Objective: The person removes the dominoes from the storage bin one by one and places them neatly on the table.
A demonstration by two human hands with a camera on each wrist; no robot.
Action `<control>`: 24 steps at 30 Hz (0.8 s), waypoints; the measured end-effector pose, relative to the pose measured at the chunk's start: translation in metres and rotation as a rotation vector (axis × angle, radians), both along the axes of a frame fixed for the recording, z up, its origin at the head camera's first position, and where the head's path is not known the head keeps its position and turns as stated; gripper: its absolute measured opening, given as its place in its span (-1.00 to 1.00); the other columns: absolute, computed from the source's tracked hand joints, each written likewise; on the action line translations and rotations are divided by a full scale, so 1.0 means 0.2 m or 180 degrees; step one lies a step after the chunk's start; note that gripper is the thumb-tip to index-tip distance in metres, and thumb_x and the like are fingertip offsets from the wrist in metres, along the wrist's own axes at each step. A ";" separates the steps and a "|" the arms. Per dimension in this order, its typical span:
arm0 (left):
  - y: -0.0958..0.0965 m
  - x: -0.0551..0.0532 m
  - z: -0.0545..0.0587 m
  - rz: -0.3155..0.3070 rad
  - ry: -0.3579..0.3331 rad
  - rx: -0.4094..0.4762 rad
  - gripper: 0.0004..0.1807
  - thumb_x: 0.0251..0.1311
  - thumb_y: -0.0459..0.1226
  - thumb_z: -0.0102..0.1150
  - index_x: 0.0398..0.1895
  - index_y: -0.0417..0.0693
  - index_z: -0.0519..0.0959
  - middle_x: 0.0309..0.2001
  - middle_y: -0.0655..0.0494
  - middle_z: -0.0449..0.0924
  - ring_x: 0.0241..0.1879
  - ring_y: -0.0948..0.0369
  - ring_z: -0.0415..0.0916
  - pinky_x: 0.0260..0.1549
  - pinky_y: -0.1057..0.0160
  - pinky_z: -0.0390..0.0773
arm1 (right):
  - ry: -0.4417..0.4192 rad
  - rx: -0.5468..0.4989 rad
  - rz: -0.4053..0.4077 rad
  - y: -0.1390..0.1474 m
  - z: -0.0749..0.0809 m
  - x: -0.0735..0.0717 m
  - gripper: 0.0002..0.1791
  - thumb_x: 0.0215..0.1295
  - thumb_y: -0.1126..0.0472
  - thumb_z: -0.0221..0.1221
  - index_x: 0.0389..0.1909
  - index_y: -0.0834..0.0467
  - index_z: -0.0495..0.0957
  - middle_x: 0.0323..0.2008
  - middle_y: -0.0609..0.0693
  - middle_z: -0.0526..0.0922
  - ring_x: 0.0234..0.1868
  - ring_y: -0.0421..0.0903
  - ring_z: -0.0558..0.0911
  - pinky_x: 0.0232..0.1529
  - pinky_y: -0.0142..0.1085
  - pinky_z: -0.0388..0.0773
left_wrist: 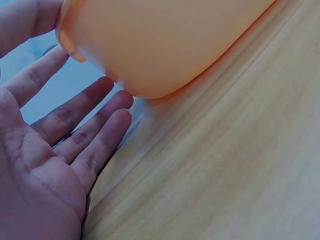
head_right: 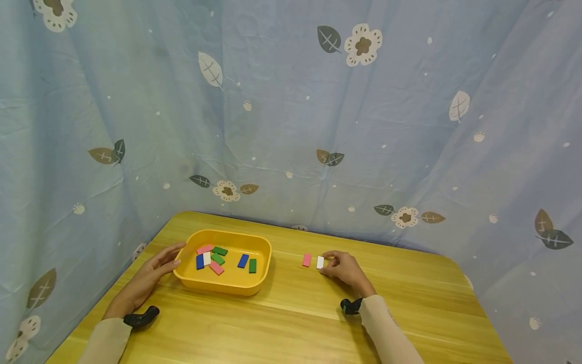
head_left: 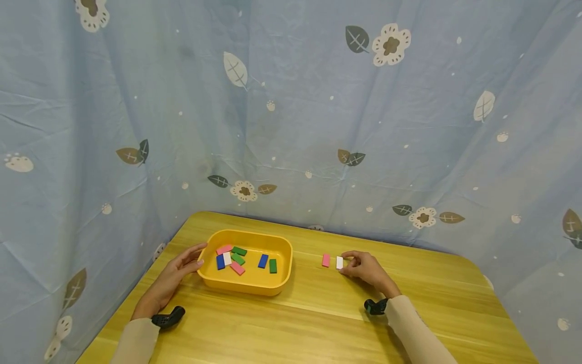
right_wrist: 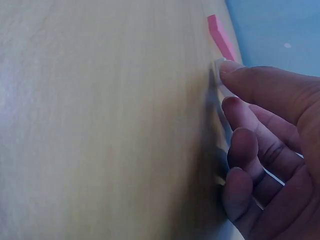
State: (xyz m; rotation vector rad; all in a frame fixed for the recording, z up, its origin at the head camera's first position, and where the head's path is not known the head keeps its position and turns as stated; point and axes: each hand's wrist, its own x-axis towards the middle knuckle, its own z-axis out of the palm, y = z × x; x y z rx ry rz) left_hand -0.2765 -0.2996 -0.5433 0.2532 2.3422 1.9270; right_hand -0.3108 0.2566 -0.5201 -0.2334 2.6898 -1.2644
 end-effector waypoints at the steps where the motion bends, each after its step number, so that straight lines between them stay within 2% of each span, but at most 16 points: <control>1: 0.00 0.00 0.00 0.0003 -0.0002 0.0004 -0.39 0.31 0.00 0.09 0.42 0.33 0.21 0.41 0.11 0.13 0.37 0.06 0.08 0.24 0.11 0.20 | -0.0009 -0.0011 0.0004 0.00 0.00 0.00 -0.42 0.11 0.09 0.37 0.17 0.13 0.49 -0.40 0.00 0.62 -0.49 -0.04 0.50 -0.46 -0.27 0.47; 3: 0.00 0.00 0.00 0.0005 -0.0002 0.0008 -0.39 0.31 0.00 0.09 0.42 0.33 0.21 0.41 0.11 0.13 0.37 0.06 0.08 0.25 0.03 0.17 | -0.0001 -0.0051 0.0006 0.01 0.01 0.00 -0.40 0.12 0.10 0.37 0.20 0.14 0.47 -0.39 0.00 0.62 -0.49 -0.01 0.51 -0.49 -0.24 0.49; 4: 0.00 0.00 0.00 0.0005 -0.0005 0.0016 -0.39 0.31 0.00 0.09 0.42 0.33 0.21 0.41 0.11 0.13 0.37 0.06 0.08 0.25 0.05 0.17 | 0.0004 -0.0084 0.0007 0.00 0.01 0.00 -0.39 0.12 0.10 0.36 0.21 0.14 0.46 -0.38 0.01 0.62 -0.49 0.02 0.52 -0.49 -0.22 0.50; 9: 0.00 0.00 0.00 -0.0023 -0.0006 0.0073 -0.39 0.31 -0.02 0.10 0.41 0.31 0.22 0.42 0.10 0.12 0.39 0.06 0.05 0.09 0.45 0.29 | 0.0076 -0.0126 0.0056 -0.02 0.04 0.01 -0.42 0.17 0.09 0.33 0.23 0.09 0.45 -0.36 0.00 0.62 -0.47 0.09 0.54 -0.52 -0.16 0.51; 14: 0.00 0.00 0.00 -0.0045 0.0014 0.0098 -0.40 0.32 -0.02 0.09 0.41 0.33 0.22 0.42 0.11 0.11 0.39 0.06 0.03 0.03 0.53 0.28 | 0.0114 -0.0214 0.0104 -0.09 0.10 0.01 -0.49 0.19 0.11 0.32 0.18 -0.01 0.48 -0.37 0.03 0.61 -0.44 0.15 0.53 -0.50 -0.14 0.50; 19: 0.00 0.00 -0.01 -0.0036 0.0021 0.0075 -0.41 0.32 -0.02 0.09 0.41 0.35 0.23 0.41 0.12 0.12 0.39 0.07 0.05 0.11 0.41 0.27 | 0.0146 -0.0323 0.0211 -0.19 0.14 0.02 -0.53 0.19 0.13 0.31 0.14 -0.12 0.50 -0.36 0.04 0.61 -0.43 0.14 0.50 -0.47 -0.14 0.49; 24: 0.00 0.01 0.00 -0.0013 0.0016 0.0077 -0.41 0.32 -0.03 0.09 0.40 0.34 0.23 0.41 0.11 0.12 0.39 0.06 0.04 0.28 -0.02 0.12 | 0.0146 -0.0535 0.0460 -0.29 0.16 0.02 -0.51 0.20 0.07 0.30 0.17 -0.15 0.47 -0.34 0.07 0.61 -0.31 0.18 0.60 -0.31 0.03 0.55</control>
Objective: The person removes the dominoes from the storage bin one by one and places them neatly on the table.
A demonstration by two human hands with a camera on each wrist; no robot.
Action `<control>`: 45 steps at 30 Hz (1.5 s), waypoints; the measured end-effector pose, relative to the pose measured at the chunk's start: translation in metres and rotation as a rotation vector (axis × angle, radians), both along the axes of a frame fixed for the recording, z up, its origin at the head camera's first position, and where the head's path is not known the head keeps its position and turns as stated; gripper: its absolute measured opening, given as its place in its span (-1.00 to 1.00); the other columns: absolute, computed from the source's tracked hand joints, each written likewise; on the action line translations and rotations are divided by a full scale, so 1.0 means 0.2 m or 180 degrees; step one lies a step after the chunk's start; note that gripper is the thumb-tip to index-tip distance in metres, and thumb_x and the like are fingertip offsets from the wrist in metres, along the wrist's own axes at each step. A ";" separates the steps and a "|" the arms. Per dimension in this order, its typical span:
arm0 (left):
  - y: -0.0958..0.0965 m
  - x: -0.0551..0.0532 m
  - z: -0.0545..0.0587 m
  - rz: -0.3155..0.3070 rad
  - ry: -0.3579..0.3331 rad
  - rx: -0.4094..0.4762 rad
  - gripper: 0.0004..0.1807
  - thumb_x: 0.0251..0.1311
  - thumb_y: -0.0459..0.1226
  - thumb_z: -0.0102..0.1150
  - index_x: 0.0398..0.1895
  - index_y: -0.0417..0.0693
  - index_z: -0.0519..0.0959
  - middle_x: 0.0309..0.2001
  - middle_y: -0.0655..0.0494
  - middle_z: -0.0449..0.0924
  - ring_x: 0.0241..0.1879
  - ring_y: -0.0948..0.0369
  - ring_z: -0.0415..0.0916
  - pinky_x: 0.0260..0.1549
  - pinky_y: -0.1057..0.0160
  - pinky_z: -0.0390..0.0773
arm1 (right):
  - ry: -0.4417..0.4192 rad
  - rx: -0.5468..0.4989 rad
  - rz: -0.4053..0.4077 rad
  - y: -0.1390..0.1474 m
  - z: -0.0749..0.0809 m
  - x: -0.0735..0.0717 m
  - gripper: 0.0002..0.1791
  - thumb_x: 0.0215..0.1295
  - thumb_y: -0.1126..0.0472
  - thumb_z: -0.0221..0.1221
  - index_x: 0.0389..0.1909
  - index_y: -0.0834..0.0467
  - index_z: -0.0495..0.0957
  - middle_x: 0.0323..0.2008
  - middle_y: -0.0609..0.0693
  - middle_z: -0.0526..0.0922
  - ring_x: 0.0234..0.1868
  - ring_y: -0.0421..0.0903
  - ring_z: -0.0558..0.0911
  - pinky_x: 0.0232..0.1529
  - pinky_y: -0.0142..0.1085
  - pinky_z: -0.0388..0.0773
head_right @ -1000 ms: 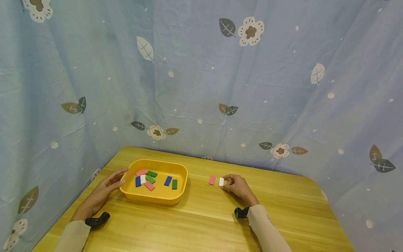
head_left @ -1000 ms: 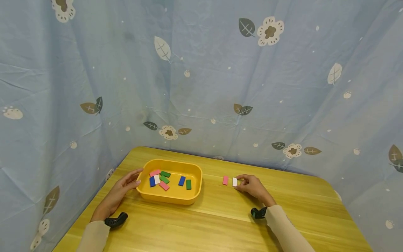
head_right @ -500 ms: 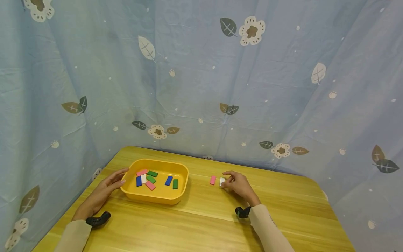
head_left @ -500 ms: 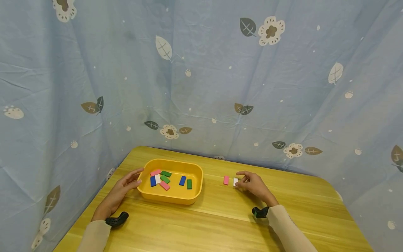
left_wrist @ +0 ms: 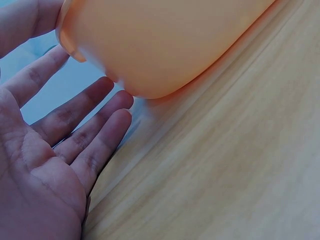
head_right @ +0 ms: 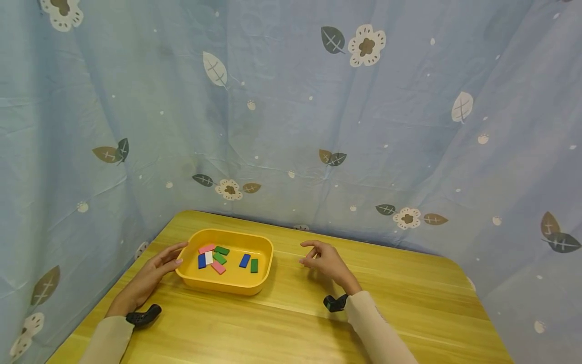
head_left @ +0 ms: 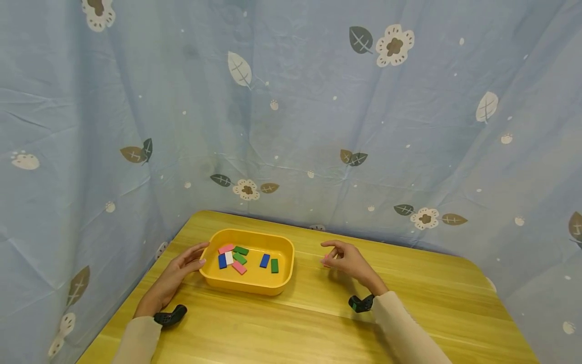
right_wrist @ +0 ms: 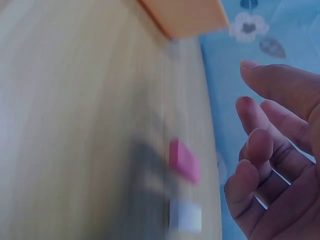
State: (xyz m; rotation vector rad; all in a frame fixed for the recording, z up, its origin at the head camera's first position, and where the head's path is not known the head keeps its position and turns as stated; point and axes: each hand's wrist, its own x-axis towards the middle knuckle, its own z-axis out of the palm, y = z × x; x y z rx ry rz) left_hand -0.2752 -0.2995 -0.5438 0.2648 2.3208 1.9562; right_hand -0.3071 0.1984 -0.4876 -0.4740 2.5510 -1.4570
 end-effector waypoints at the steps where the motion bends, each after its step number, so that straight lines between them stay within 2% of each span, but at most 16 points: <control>1: 0.00 0.00 0.00 0.0000 -0.0002 0.0003 -0.41 0.32 -0.03 0.09 0.40 0.33 0.23 0.42 0.11 0.12 0.39 0.06 0.04 0.28 0.00 0.12 | -0.0001 -0.0039 0.0048 -0.02 0.00 0.00 -0.51 0.20 0.06 0.30 0.17 -0.17 0.46 -0.34 0.07 0.61 -0.29 0.20 0.60 -0.28 0.07 0.54; 3: 0.00 0.00 0.00 0.0004 -0.0006 0.0002 -0.41 0.31 -0.02 0.10 0.40 0.33 0.23 0.41 0.11 0.12 0.39 0.06 0.05 0.26 0.14 0.18 | 0.0048 -0.0056 0.0127 -0.07 0.01 0.00 -0.51 0.20 0.03 0.30 0.16 -0.20 0.46 -0.34 0.06 0.61 -0.29 0.23 0.59 -0.28 0.09 0.53; 7: 0.00 0.00 0.01 0.0005 0.0004 -0.0033 -0.41 0.31 -0.01 0.09 0.40 0.35 0.23 0.41 0.12 0.13 0.38 0.07 0.07 0.10 0.44 0.27 | 0.0191 0.0041 0.0220 -0.16 0.02 0.00 -0.54 0.18 -0.05 0.30 0.13 -0.28 0.47 -0.34 0.00 0.61 -0.39 0.11 0.53 -0.41 -0.11 0.52; 11: 0.01 0.00 0.01 0.0009 0.0003 -0.0032 -0.40 0.32 -0.01 0.09 0.41 0.34 0.23 0.41 0.14 0.13 0.38 0.09 0.07 0.25 0.16 0.20 | 0.0262 0.0050 0.0307 -0.25 0.03 -0.01 -0.51 0.18 -0.05 0.30 0.16 -0.14 0.50 -0.31 -0.02 0.60 -0.50 -0.02 0.46 -0.54 -0.26 0.46; 15: 0.01 0.00 0.01 0.0009 -0.0022 0.0011 -0.40 0.31 -0.01 0.10 0.41 0.33 0.22 0.41 0.14 0.13 0.39 0.08 0.05 0.29 -0.09 0.07 | 0.0233 -0.0051 0.0394 -0.33 0.05 -0.01 -0.47 0.18 0.00 0.31 0.18 0.02 0.50 -0.21 -0.02 0.62 -0.55 0.00 0.44 -0.54 -0.17 0.51; 18: 0.02 0.00 0.01 0.0011 -0.0027 0.0029 -0.40 0.30 -0.02 0.11 0.40 0.33 0.24 0.41 0.12 0.13 0.39 0.07 0.05 0.29 -0.12 0.06 | 0.0215 -0.0107 0.0463 -0.39 0.05 -0.01 -0.47 0.18 0.00 0.31 0.18 0.01 0.51 -0.12 -0.01 0.63 -0.54 -0.02 0.45 -0.52 -0.09 0.54; 21: 0.01 0.00 0.01 0.0001 -0.0002 -0.0006 -0.41 0.32 -0.02 0.09 0.40 0.34 0.23 0.41 0.12 0.13 0.39 0.07 0.05 0.28 -0.10 0.09 | 0.0267 -0.0103 0.0564 -0.45 0.06 -0.02 -0.53 0.18 -0.01 0.31 0.13 -0.07 0.54 -0.09 0.00 0.63 -0.53 -0.08 0.45 -0.52 -0.17 0.52; 25: 0.00 -0.01 0.01 0.0005 0.0004 -0.0031 -0.42 0.32 -0.02 0.08 0.40 0.36 0.24 0.41 0.14 0.14 0.38 0.08 0.06 0.24 0.12 0.20 | 0.0345 -0.0092 0.0670 -0.54 0.07 -0.04 -0.60 0.18 -0.01 0.31 0.07 -0.18 0.55 -0.08 0.04 0.63 -0.53 -0.09 0.45 -0.52 -0.32 0.44; 28: 0.00 -0.01 0.01 -0.0024 0.0009 -0.0019 -0.42 0.33 -0.03 0.07 0.40 0.35 0.23 0.42 0.14 0.12 0.39 0.07 0.04 0.15 0.36 0.27 | 0.0338 -0.0133 0.0713 -0.60 0.09 -0.05 -0.60 0.18 0.03 0.31 0.07 -0.17 0.55 -0.08 0.10 0.62 -0.51 0.00 0.48 -0.53 -0.27 0.48; 31: 0.00 -0.01 0.01 -0.0032 0.0012 -0.0005 -0.42 0.33 -0.03 0.07 0.41 0.34 0.23 0.42 0.12 0.12 0.39 0.06 0.05 0.06 0.48 0.30 | 0.0263 -0.0183 0.0740 -0.66 0.10 -0.05 -0.59 0.17 0.04 0.33 0.07 -0.16 0.56 -0.08 0.14 0.61 -0.47 0.17 0.51 -0.51 -0.10 0.55; 35: 0.00 0.00 0.00 0.0005 0.0003 -0.0027 -0.42 0.33 -0.03 0.08 0.40 0.35 0.24 0.41 0.12 0.14 0.38 0.06 0.08 0.04 0.50 0.30 | 0.0137 -0.0225 0.0795 -0.71 0.09 -0.06 -0.58 0.16 0.03 0.33 0.08 -0.16 0.55 -0.07 0.15 0.59 -0.38 0.29 0.54 -0.43 0.06 0.58; 37: 0.00 -0.01 0.00 0.0006 -0.0002 -0.0041 -0.42 0.32 -0.02 0.08 0.40 0.36 0.24 0.41 0.13 0.13 0.38 0.07 0.08 0.05 0.49 0.29 | 0.0109 -0.0206 0.0810 -0.73 0.09 -0.07 -0.58 0.17 0.03 0.32 0.08 -0.14 0.55 -0.08 0.11 0.60 -0.37 0.27 0.55 -0.42 0.07 0.59; 45: -0.01 -0.01 -0.01 -0.0073 0.0019 -0.0010 -0.42 0.34 -0.04 0.07 0.41 0.32 0.23 0.43 0.13 0.10 0.41 0.04 0.01 0.07 0.50 0.28 | 0.0117 0.0104 0.0796 -0.79 0.08 -0.07 -0.56 0.18 -0.02 0.31 0.09 -0.11 0.55 -0.18 -0.10 0.62 -0.31 0.00 0.59 -0.33 -0.06 0.60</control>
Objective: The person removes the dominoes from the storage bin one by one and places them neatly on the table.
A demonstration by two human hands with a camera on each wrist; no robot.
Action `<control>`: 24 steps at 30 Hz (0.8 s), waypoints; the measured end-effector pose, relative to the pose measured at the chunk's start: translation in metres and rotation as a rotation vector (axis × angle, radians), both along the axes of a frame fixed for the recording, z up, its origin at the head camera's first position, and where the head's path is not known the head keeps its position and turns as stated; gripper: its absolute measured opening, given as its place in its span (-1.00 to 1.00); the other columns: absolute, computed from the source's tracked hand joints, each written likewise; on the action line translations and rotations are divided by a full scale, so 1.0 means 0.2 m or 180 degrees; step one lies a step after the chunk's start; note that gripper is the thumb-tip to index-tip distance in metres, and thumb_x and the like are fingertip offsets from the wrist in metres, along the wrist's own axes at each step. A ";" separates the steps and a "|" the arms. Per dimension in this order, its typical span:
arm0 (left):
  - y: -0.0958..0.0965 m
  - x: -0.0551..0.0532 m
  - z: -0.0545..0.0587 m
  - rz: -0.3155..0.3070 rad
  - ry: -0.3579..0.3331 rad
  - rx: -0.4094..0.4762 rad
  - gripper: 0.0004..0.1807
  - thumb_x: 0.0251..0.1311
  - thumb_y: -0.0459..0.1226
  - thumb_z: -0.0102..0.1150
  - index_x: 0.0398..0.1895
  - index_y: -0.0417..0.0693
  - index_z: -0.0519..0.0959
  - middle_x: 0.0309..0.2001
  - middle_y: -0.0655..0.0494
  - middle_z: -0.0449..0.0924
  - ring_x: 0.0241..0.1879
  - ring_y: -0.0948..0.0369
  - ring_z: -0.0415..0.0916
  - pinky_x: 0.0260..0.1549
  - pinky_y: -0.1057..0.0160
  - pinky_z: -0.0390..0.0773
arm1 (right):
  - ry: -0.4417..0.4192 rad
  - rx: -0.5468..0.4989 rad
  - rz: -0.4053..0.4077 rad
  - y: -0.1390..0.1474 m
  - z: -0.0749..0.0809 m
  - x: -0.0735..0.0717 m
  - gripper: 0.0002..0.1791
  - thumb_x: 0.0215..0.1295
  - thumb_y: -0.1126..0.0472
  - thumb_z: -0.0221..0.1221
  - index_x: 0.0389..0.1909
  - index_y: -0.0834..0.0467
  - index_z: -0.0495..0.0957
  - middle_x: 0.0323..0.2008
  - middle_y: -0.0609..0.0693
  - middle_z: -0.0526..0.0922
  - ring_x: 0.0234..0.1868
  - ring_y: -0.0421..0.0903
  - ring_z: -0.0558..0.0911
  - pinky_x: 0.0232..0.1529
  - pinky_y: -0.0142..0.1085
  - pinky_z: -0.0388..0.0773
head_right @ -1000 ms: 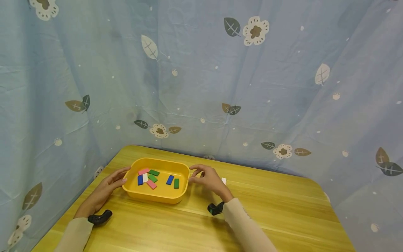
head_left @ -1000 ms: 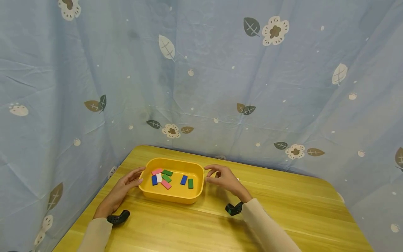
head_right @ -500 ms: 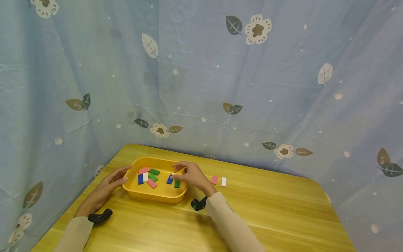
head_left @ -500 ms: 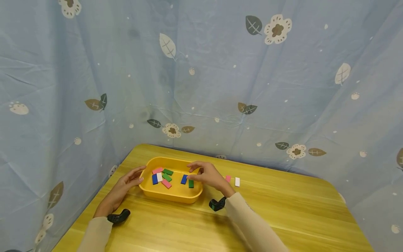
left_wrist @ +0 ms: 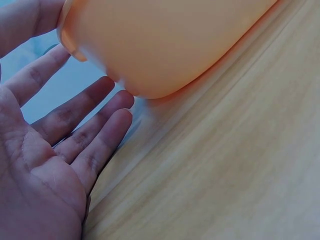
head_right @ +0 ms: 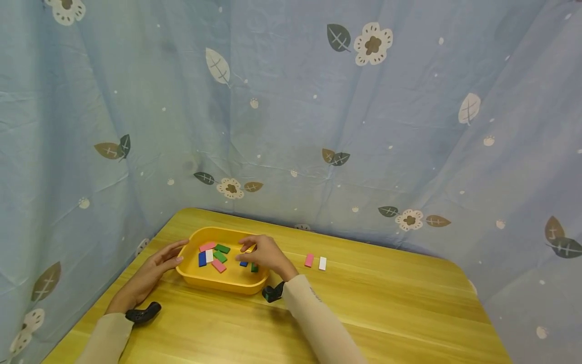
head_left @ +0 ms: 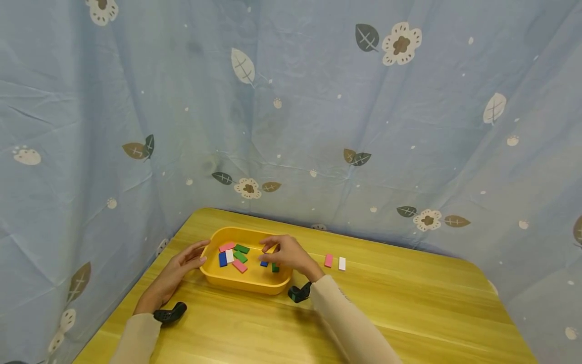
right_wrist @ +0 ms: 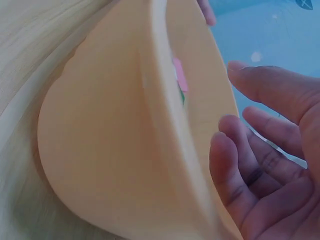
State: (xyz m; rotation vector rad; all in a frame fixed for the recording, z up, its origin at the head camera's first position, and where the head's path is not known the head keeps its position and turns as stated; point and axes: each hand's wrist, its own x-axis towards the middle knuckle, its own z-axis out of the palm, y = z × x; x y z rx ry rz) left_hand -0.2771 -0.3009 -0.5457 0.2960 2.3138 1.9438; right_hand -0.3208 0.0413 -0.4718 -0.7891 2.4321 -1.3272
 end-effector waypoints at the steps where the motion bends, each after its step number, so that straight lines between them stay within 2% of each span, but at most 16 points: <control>1: 0.00 0.00 0.00 0.0000 0.0005 0.0012 -0.42 0.34 -0.04 0.07 0.41 0.32 0.23 0.43 0.12 0.10 0.41 0.04 0.01 0.06 0.52 0.28 | 0.0006 0.0032 0.0005 -0.01 0.00 0.00 -0.56 0.18 -0.02 0.31 0.10 -0.10 0.55 -0.20 -0.12 0.62 -0.30 0.00 0.60 -0.33 -0.07 0.60; 6: 0.00 0.01 0.01 -0.0021 0.0010 0.0073 -0.43 0.34 -0.06 0.07 0.41 0.31 0.23 0.43 0.14 0.10 0.41 0.05 0.00 0.03 0.57 0.29 | 0.0019 0.0147 0.0009 -0.03 -0.01 -0.01 -0.55 0.18 0.03 0.31 0.11 -0.01 0.56 -0.26 -0.11 0.63 -0.32 0.06 0.64 -0.33 -0.11 0.61; 10: 0.00 0.01 0.01 -0.0003 0.0001 0.0090 -0.42 0.34 -0.05 0.07 0.41 0.31 0.23 0.43 0.14 0.10 0.41 0.06 -0.01 0.02 0.58 0.29 | 0.0028 0.0326 -0.0060 -0.06 -0.01 -0.02 -0.54 0.17 0.08 0.33 0.10 0.05 0.57 -0.30 -0.12 0.65 -0.37 0.05 0.66 -0.38 -0.24 0.60; 14: 0.00 0.01 0.02 0.0043 -0.0029 0.0053 -0.41 0.31 -0.02 0.10 0.40 0.34 0.23 0.42 0.14 0.11 0.41 0.06 0.01 0.03 0.56 0.28 | -0.0009 0.0553 -0.0142 -0.08 0.01 -0.02 -0.47 0.11 0.13 0.37 0.12 0.19 0.55 -0.40 -0.12 0.67 -0.44 0.03 0.66 -0.40 -0.35 0.57; 18: 0.00 0.01 0.01 0.0042 -0.0041 0.0019 -0.41 0.31 -0.02 0.09 0.40 0.34 0.23 0.42 0.14 0.11 0.41 0.06 0.01 0.06 0.50 0.27 | 0.0079 0.0868 -0.0236 -0.11 0.02 -0.02 -0.40 0.05 0.13 0.41 0.12 0.28 0.54 -0.49 -0.12 0.66 -0.50 -0.10 0.64 -0.39 -0.37 0.55; 20: 0.00 0.00 0.01 0.0027 -0.0036 0.0035 -0.41 0.32 -0.03 0.09 0.41 0.32 0.23 0.43 0.14 0.10 0.41 0.04 -0.01 0.20 0.32 0.25 | 0.0177 0.1037 -0.0293 -0.12 0.02 -0.02 -0.39 0.03 0.11 0.43 0.11 0.27 0.55 -0.51 -0.12 0.65 -0.52 -0.20 0.60 -0.40 -0.38 0.53; 21: 0.00 0.00 0.01 0.0022 -0.0028 0.0035 -0.41 0.32 -0.03 0.09 0.41 0.32 0.23 0.43 0.14 0.10 0.42 0.04 -0.01 0.21 0.30 0.25 | 0.0228 0.1124 -0.0315 -0.13 0.01 -0.02 -0.40 0.03 0.10 0.43 0.11 0.26 0.55 -0.50 -0.11 0.65 -0.52 -0.21 0.59 -0.39 -0.38 0.53; 24: -0.01 0.00 0.00 -0.0008 0.0000 0.0061 -0.41 0.33 -0.04 0.08 0.41 0.32 0.23 0.43 0.15 0.10 0.42 0.03 -0.02 0.20 0.32 0.27 | 0.0368 0.1367 -0.0399 -0.15 -0.01 -0.03 -0.41 0.01 0.08 0.44 0.08 0.24 0.58 -0.29 -0.02 0.70 -0.34 -0.16 0.62 -0.26 -0.35 0.56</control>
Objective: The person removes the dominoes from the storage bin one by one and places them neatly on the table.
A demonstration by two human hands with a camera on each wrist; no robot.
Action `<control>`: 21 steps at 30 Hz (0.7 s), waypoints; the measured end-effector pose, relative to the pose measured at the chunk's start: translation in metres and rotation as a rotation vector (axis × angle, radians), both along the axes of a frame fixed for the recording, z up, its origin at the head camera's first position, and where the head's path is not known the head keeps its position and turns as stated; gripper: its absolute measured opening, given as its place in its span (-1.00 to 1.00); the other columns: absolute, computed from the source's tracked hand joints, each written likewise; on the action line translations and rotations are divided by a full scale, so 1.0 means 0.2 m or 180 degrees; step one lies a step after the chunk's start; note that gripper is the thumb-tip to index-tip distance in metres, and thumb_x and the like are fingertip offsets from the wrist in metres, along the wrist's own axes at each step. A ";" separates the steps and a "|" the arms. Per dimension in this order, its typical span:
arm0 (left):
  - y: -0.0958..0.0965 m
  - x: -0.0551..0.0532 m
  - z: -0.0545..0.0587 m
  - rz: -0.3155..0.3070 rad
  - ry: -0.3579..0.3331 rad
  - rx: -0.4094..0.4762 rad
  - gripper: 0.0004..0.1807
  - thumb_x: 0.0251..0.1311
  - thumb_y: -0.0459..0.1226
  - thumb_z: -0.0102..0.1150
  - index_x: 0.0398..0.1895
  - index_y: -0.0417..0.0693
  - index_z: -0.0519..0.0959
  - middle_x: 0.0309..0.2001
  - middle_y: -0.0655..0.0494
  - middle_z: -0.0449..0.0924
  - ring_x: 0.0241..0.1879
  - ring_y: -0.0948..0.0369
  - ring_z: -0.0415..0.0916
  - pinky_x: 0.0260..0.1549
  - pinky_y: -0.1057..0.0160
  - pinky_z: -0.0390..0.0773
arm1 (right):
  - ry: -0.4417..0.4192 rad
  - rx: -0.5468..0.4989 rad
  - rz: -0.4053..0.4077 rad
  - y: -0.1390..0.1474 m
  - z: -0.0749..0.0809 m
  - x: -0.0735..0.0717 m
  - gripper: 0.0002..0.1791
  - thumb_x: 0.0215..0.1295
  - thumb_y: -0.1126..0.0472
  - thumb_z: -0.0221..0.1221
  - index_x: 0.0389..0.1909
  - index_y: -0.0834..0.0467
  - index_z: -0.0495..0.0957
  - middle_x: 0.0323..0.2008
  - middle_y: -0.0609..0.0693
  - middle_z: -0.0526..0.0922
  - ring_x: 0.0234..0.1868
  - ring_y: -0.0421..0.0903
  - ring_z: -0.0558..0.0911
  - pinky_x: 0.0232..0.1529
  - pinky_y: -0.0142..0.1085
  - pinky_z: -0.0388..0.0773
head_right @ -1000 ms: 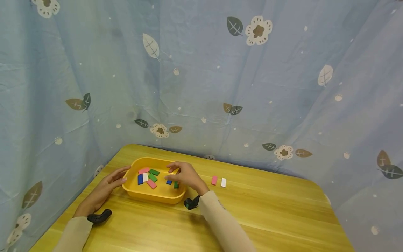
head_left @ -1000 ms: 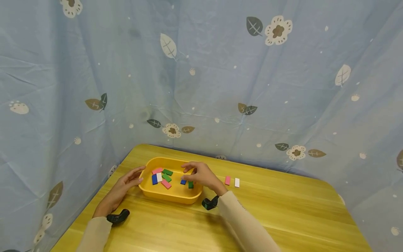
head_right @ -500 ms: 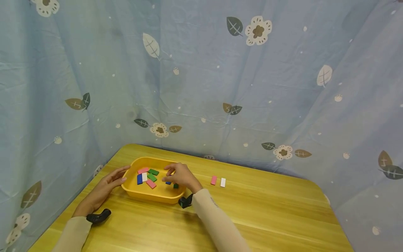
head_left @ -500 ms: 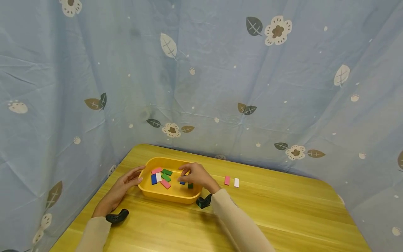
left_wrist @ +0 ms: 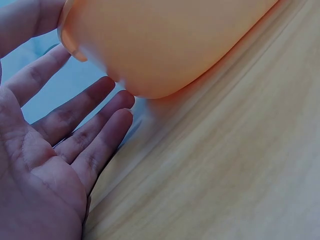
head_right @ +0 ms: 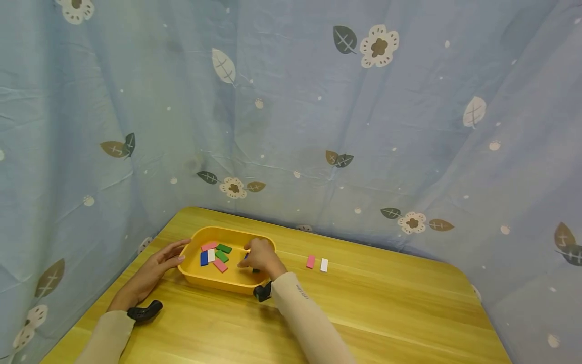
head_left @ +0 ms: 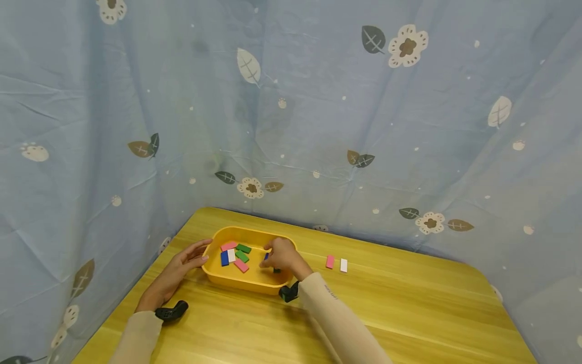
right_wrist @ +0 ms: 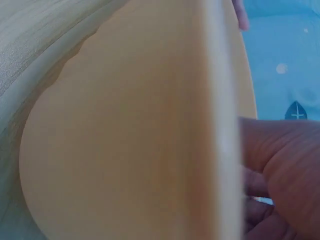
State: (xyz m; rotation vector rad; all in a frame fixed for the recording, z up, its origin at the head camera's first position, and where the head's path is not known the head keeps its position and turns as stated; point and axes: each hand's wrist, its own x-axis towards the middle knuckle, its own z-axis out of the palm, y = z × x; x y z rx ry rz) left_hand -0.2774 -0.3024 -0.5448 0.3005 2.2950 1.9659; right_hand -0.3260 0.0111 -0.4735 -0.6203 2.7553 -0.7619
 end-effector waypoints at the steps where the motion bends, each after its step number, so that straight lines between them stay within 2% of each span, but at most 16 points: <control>1: 0.00 0.00 0.00 -0.0001 0.0001 0.0014 -0.42 0.33 -0.05 0.08 0.41 0.32 0.23 0.43 0.15 0.10 0.42 0.04 -0.01 0.20 0.33 0.27 | 0.0017 0.0047 -0.0034 -0.01 -0.01 0.00 -0.41 0.00 0.09 0.44 0.07 0.25 0.58 -0.22 0.01 0.69 -0.27 -0.12 0.63 -0.22 -0.32 0.57; 3: -0.01 -0.01 0.00 0.0008 -0.0009 0.0005 -0.43 0.33 -0.04 0.08 0.40 0.34 0.24 0.42 0.17 0.11 0.41 0.06 0.00 0.08 0.48 0.30 | 0.0078 0.0102 -0.0120 -0.02 -0.01 0.00 -0.44 -0.03 0.10 0.46 0.01 0.26 0.61 -0.10 0.08 0.67 -0.19 -0.06 0.62 -0.17 -0.28 0.57; 4: -0.01 -0.01 -0.01 0.0006 -0.0010 0.0014 -0.43 0.33 -0.05 0.08 0.40 0.34 0.24 0.42 0.17 0.11 0.41 0.06 0.01 0.09 0.46 0.31 | 0.0116 0.0111 -0.0179 -0.02 -0.02 0.01 -0.48 -0.06 0.11 0.48 -0.06 0.27 0.63 -0.10 0.08 0.67 -0.22 -0.08 0.62 -0.18 -0.30 0.57; 5: 0.00 -0.01 -0.01 0.0012 -0.0014 0.0012 -0.43 0.33 -0.04 0.08 0.39 0.34 0.25 0.42 0.17 0.11 0.40 0.06 0.02 0.11 0.41 0.31 | 0.0111 0.0100 -0.0229 -0.03 -0.02 0.01 -0.58 -0.07 0.13 0.49 -0.22 0.28 0.65 -0.25 0.06 0.68 -0.35 -0.11 0.60 -0.29 -0.33 0.56; 7: 0.00 -0.02 -0.01 0.0025 -0.0029 0.0009 -0.43 0.32 -0.03 0.10 0.39 0.35 0.26 0.41 0.17 0.12 0.39 0.06 0.05 0.17 0.29 0.30 | 0.0129 0.0048 -0.0312 -0.03 -0.02 0.01 -0.70 -0.10 0.16 0.50 -0.55 0.23 0.58 -0.58 -0.03 0.54 -0.60 -0.17 0.44 -0.53 -0.38 0.43; 9: 0.00 -0.03 -0.01 0.0023 -0.0037 0.0012 -0.43 0.31 -0.03 0.10 0.38 0.35 0.26 0.40 0.16 0.14 0.37 0.07 0.08 0.19 0.19 0.29 | 0.0139 0.0006 -0.0369 -0.04 -0.03 0.02 -0.58 -0.12 0.19 0.51 -0.76 0.14 0.40 -0.77 -0.11 0.26 -0.74 -0.20 0.24 -0.67 -0.41 0.23; 11: 0.01 -0.04 -0.01 0.0005 -0.0031 0.0026 -0.43 0.32 -0.04 0.10 0.38 0.35 0.26 0.40 0.15 0.16 0.36 0.07 0.11 0.19 0.19 0.31 | 0.0112 -0.0002 -0.0381 -0.04 -0.04 0.01 -0.48 -0.11 0.21 0.50 -0.81 0.10 0.27 -0.80 -0.10 0.06 -0.78 -0.18 0.15 -0.72 -0.40 0.13; 12: 0.01 -0.04 -0.02 -0.0013 -0.0011 0.0030 -0.43 0.33 -0.05 0.09 0.39 0.34 0.25 0.40 0.13 0.15 0.36 0.06 0.11 0.17 0.22 0.32 | 0.0134 -0.0027 -0.0389 -0.04 -0.04 0.01 -0.55 -0.13 0.21 0.51 -0.81 0.12 0.36 -0.81 -0.12 0.14 -0.78 -0.19 0.21 -0.73 -0.41 0.18; 14: 0.01 -0.05 -0.02 -0.0034 0.0013 0.0037 -0.43 0.33 -0.06 0.09 0.39 0.33 0.25 0.40 0.12 0.16 0.35 0.05 0.12 0.14 0.29 0.34 | 0.0156 -0.0033 -0.0403 -0.04 -0.06 -0.01 -0.72 -0.14 0.20 0.51 -0.65 0.20 0.58 -0.73 -0.10 0.42 -0.68 -0.17 0.41 -0.65 -0.41 0.35; 16: 0.01 -0.05 -0.02 -0.0050 0.0032 0.0036 -0.43 0.33 -0.05 0.08 0.40 0.32 0.25 0.40 0.12 0.15 0.35 0.05 0.12 0.12 0.34 0.34 | 0.0179 -0.0015 -0.0385 -0.04 -0.07 -0.02 -0.68 -0.13 0.16 0.51 -0.37 0.25 0.69 -0.49 -0.01 0.64 -0.49 -0.11 0.56 -0.49 -0.37 0.50; 18: 0.01 -0.06 -0.03 -0.0055 0.0051 0.0032 -0.42 0.33 -0.05 0.08 0.40 0.31 0.24 0.41 0.13 0.14 0.36 0.05 0.10 0.11 0.37 0.34 | 0.0214 -0.0034 -0.0366 -0.04 -0.08 -0.03 -0.53 -0.13 0.13 0.51 -0.15 0.24 0.69 -0.23 0.06 0.70 -0.29 -0.05 0.61 -0.30 -0.31 0.57; 19: 0.01 -0.06 -0.03 -0.0050 0.0045 0.0037 -0.42 0.33 -0.04 0.08 0.40 0.32 0.24 0.41 0.13 0.14 0.36 0.05 0.10 0.11 0.37 0.33 | 0.0216 -0.0042 -0.0352 -0.04 -0.09 -0.04 -0.50 -0.12 0.11 0.51 -0.11 0.23 0.68 -0.16 0.07 0.69 -0.24 -0.04 0.62 -0.25 -0.30 0.58; 21: 0.00 -0.06 -0.03 -0.0048 0.0037 0.0051 -0.42 0.33 -0.04 0.09 0.40 0.32 0.24 0.41 0.13 0.13 0.36 0.05 0.10 0.11 0.36 0.34 | 0.0245 -0.0083 -0.0305 -0.05 -0.10 -0.05 -0.49 -0.11 0.07 0.50 -0.09 0.20 0.68 -0.16 0.04 0.70 -0.24 -0.07 0.62 -0.22 -0.31 0.58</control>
